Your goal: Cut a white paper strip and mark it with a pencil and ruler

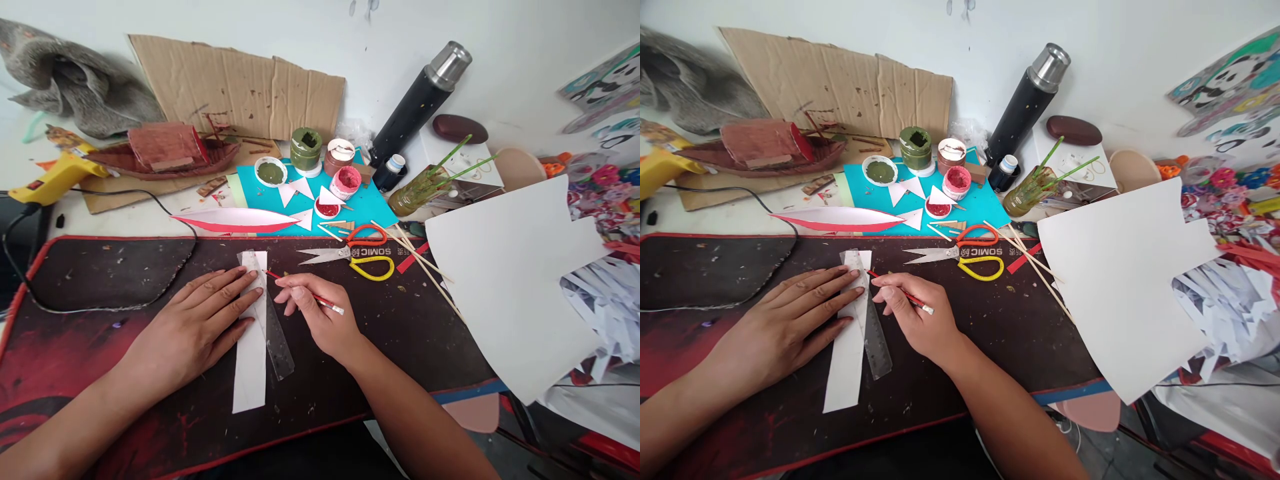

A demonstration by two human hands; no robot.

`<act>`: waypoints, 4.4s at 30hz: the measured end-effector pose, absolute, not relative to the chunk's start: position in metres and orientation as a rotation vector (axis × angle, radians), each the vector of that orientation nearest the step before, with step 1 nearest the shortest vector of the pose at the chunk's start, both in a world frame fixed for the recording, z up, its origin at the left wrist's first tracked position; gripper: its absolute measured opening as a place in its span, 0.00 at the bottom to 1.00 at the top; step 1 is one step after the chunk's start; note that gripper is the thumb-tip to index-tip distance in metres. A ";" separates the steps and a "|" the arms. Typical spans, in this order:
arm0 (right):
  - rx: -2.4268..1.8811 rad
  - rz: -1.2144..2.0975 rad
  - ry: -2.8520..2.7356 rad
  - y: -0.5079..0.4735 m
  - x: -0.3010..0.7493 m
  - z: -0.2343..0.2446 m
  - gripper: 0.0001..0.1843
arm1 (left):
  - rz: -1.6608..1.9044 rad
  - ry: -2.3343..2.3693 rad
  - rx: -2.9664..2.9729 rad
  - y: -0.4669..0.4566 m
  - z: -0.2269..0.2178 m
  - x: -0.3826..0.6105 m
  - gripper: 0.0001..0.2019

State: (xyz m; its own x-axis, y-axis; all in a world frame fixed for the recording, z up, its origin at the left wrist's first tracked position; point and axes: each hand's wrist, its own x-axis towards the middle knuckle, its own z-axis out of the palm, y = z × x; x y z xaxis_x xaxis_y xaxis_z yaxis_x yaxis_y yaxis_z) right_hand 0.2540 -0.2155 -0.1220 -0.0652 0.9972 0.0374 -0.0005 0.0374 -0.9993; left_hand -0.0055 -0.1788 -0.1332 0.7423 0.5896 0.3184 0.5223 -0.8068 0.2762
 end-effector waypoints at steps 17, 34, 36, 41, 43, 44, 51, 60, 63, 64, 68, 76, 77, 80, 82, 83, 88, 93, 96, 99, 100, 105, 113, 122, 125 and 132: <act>-1.151 1.231 -1.263 -0.215 0.253 -0.122 0.20 | 0.608 0.895 2.758 -0.179 -0.133 -0.005 0.32; -1.133 1.231 -1.247 -0.214 0.252 -0.123 0.18 | 0.598 0.888 2.780 -0.179 -0.134 -0.005 0.32; -1.146 1.226 -1.242 -0.213 0.252 -0.123 0.18 | 0.602 0.890 2.782 -0.179 -0.134 -0.005 0.32; -1.182 1.232 -1.234 -0.205 0.247 -0.122 0.20 | 0.617 0.890 2.783 -0.178 -0.133 -0.004 0.30; -1.160 1.244 -1.236 -0.201 0.244 -0.122 0.20 | 0.623 0.889 2.791 -0.178 -0.132 -0.004 0.30; -1.146 1.246 -1.238 -0.199 0.242 -0.122 0.20 | 0.628 0.888 2.793 -0.178 -0.132 -0.004 0.30; -1.162 1.223 -1.254 -0.194 0.238 -0.124 0.22 | 0.635 0.902 2.797 -0.178 -0.132 -0.003 0.30; -1.219 1.210 -1.267 -0.194 0.237 -0.123 0.24 | 0.661 0.899 2.763 -0.178 -0.133 -0.004 0.30; -1.213 1.218 -1.264 -0.194 0.237 -0.123 0.22 | 0.652 0.903 2.755 -0.178 -0.134 -0.004 0.30; -1.212 1.219 -1.262 -0.194 0.237 -0.123 0.22 | 0.649 0.904 2.752 -0.178 -0.134 -0.004 0.30; -1.219 1.204 -1.278 -0.194 0.236 -0.122 0.22 | 0.641 0.907 2.754 -0.179 -0.135 -0.004 0.30; -1.241 1.200 -1.286 -0.194 0.236 -0.121 0.24 | 0.636 0.892 2.800 -0.178 -0.135 -0.004 0.29; -1.236 1.197 -1.287 -0.194 0.236 -0.121 0.24 | 0.639 0.893 2.793 -0.178 -0.135 -0.004 0.29; -1.238 1.197 -1.290 -0.194 0.235 -0.121 0.23 | 0.662 0.898 2.767 -0.179 -0.134 -0.003 0.30; -1.237 1.195 -1.292 -0.194 0.235 -0.121 0.23 | 0.668 0.898 2.756 -0.179 -0.134 -0.003 0.30; -1.233 1.194 -1.291 -0.193 0.235 -0.121 0.22 | 0.669 0.897 2.755 -0.179 -0.134 -0.003 0.30; -1.219 1.196 -1.285 -0.194 0.236 -0.123 0.21 | 0.644 0.888 2.783 -0.178 -0.137 -0.005 0.29; -1.235 1.203 -1.278 -0.195 0.237 -0.124 0.23 | 0.647 0.895 2.765 -0.178 -0.136 -0.005 0.29; -1.240 1.204 -1.271 -0.198 0.238 -0.125 0.25 | 0.653 0.896 2.760 -0.178 -0.134 -0.004 0.29; -1.245 1.210 -1.249 -0.203 0.240 -0.125 0.26 | 0.658 0.892 2.771 -0.177 -0.134 -0.003 0.28; -1.249 1.217 -1.242 -0.205 0.241 -0.125 0.26 | 0.654 0.890 2.779 -0.177 -0.134 -0.003 0.28; -1.240 1.250 -1.198 -0.216 0.244 -0.123 0.26 | 0.644 0.895 2.802 -0.177 -0.135 -0.003 0.26; -1.254 1.292 -1.130 -0.231 0.249 -0.123 0.25 | 0.625 0.903 2.806 -0.178 -0.137 -0.005 0.26; -1.235 1.240 -1.061 -0.250 0.253 -0.121 0.24 | 0.651 0.885 2.809 -0.177 -0.136 -0.004 0.23; -1.214 1.185 -1.099 -0.255 0.254 -0.121 0.21 | 0.642 0.882 2.846 -0.179 -0.135 -0.003 0.21; -1.221 1.073 -1.308 -0.270 0.254 -0.117 0.15 | 0.662 0.984 2.871 -0.185 -0.130 -0.002 0.19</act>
State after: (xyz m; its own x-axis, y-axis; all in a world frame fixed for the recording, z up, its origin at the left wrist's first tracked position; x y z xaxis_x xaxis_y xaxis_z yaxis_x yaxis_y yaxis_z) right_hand 0.2545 -0.2695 -0.1171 0.0180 0.9952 0.0958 0.1002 0.0936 -0.9906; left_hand -0.0016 -0.1846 -0.1297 0.7086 0.5928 0.3828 0.5776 -0.7989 0.1681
